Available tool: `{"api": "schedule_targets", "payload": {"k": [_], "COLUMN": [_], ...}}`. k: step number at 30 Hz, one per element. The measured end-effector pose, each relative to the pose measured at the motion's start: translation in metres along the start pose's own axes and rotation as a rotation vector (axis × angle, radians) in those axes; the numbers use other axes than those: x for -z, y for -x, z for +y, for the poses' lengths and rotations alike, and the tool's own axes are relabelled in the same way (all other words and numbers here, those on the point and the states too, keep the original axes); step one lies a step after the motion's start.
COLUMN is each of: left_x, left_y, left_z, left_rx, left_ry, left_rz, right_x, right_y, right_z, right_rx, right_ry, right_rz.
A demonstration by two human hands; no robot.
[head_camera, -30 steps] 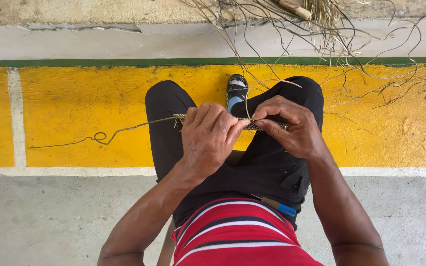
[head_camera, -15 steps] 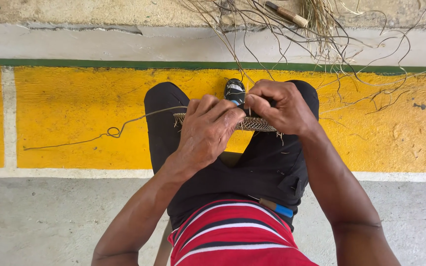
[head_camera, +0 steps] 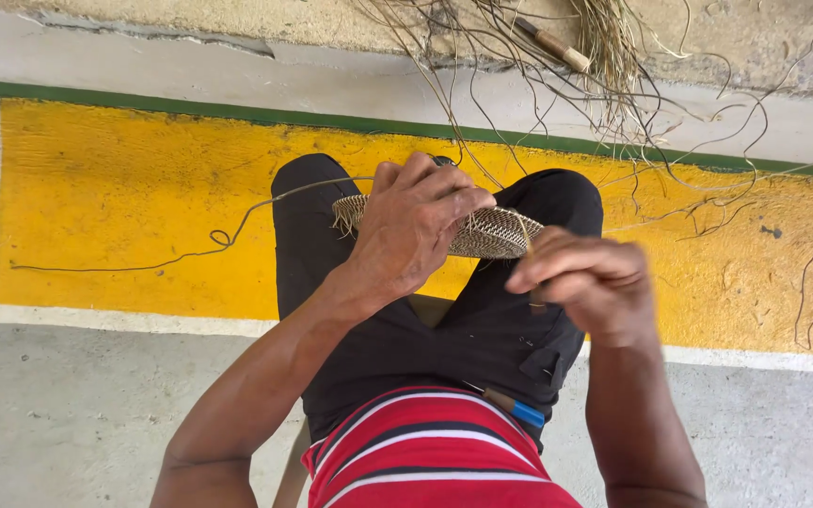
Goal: The recorder is weaving a round basket or mat base using dried grass strips and a needle.
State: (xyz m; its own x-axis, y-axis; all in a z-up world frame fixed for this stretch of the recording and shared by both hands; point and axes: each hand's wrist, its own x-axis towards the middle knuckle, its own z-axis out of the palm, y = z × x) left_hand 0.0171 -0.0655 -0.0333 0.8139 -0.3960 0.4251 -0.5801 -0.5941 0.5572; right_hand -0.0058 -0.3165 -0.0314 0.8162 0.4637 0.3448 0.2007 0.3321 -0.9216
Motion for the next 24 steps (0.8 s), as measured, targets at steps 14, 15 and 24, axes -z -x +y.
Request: {"api": "schedule_targets", "payload": {"k": [14, 15, 24], "left_x": [-0.006, -0.007, -0.006], "left_y": [0.001, 0.001, 0.003], "left_z": [0.003, 0.003, 0.004], "left_rx": [0.048, 0.039, 0.040], "left_ry": [-0.040, -0.036, -0.020], "left_rz": [-0.051, -0.043, -0.028], "right_x": [-0.026, -0.027, -0.029], "right_y": [-0.020, -0.022, -0.025], "right_z": [0.014, 0.014, 0.023], "right_rx": [0.074, 0.064, 0.193], "right_ry": [0.936, 0.951, 1.101], "right_rz": [0.232, 0.226, 0.222]}}
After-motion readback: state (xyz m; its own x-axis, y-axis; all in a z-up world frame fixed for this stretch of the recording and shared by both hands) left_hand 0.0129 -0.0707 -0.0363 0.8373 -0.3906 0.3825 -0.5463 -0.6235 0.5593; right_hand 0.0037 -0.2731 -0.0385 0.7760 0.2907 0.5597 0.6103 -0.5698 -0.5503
